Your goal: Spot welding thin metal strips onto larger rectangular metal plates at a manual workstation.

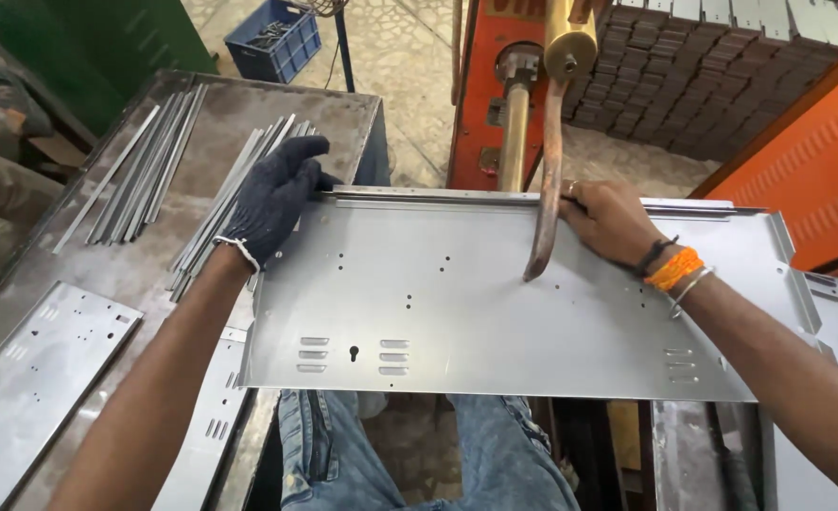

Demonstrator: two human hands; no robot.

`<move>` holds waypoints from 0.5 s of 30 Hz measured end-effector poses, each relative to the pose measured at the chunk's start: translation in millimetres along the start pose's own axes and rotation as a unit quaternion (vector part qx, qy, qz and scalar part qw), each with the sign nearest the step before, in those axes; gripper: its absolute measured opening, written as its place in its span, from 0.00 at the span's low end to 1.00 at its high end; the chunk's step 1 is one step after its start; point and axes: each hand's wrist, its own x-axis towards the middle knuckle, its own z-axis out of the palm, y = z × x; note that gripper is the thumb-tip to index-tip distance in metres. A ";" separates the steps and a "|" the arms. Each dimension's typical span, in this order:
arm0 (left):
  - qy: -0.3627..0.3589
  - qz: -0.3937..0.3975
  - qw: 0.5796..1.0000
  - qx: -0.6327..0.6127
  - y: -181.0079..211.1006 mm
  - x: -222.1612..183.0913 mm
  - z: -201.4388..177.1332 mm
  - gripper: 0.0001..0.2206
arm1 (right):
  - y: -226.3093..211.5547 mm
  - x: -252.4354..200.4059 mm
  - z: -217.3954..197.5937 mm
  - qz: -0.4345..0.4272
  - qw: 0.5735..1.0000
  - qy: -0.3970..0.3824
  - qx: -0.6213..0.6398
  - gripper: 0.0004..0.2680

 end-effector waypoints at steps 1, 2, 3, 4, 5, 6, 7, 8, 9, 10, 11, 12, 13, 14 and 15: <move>0.011 -0.006 1.000 0.016 2.3 0.6 1.1 0.15 | 3.4 1.2 4.5 0.023 0.999 -0.015 -0.026 0.07; 0.010 -0.006 1.000 0.015 1.6 0.0 0.3 0.15 | 6.1 1.6 7.5 0.024 0.999 -0.016 -0.026 0.07; 0.006 -0.019 1.000 0.010 0.9 -0.6 -0.6 0.16 | 8.7 2.0 10.5 0.002 1.000 -0.001 -0.029 0.07; 0.003 -0.032 0.999 0.004 0.3 -1.6 -2.5 0.16 | 11.0 3.4 14.2 -0.021 0.999 0.015 -0.032 0.07; 0.004 -0.032 0.999 0.005 0.1 -1.7 -3.1 0.16 | 10.9 4.9 14.1 -0.021 0.999 0.014 -0.031 0.07; 0.003 -0.024 1.000 0.000 -0.5 -2.7 -3.3 0.16 | 10.7 5.8 14.3 0.011 1.000 -0.006 -0.023 0.07; 0.003 -0.016 1.000 -0.004 -1.0 -3.8 -3.4 0.16 | 10.5 6.6 14.4 0.043 0.999 -0.026 -0.015 0.07; 0.003 -0.017 1.000 -0.004 0.7 -4.3 -3.5 0.16 | 5.6 6.6 11.4 0.043 0.999 -0.026 -0.014 0.07; 0.005 -0.022 1.000 0.006 2.5 -4.7 -3.3 0.16 | 0.9 6.6 8.1 0.037 0.999 -0.018 -0.003 0.09; 0.006 -0.027 0.999 0.016 4.4 -4.4 -2.5 0.16 | -3.3 6.0 4.4 0.033 0.999 -0.009 0.008 0.10; 0.005 -0.028 0.999 0.016 2.0 -4.1 -2.6 0.16 | -2.5 6.0 5.1 0.033 0.999 -0.010 0.008 0.10; 0.003 -0.015 1.000 0.014 -0.1 -3.3 -2.5 0.16 | -1.4 5.9 5.3 0.032 0.999 -0.008 0.009 0.09; 0.001 -0.003 1.000 0.012 -2.1 -2.5 -2.2 0.15 | -0.3 5.7 5.4 0.031 0.999 -0.006 0.010 0.08; 0.000 -0.003 1.000 0.012 -0.3 -3.3 -2.0 0.15 | 7.5 5.2 10.6 0.032 0.999 -0.006 0.010 0.08; 0.001 -0.004 1.000 0.018 1.5 -3.9 -1.7 0.15 | 15.5 4.7 15.8 0.040 0.999 -0.008 -0.002 0.09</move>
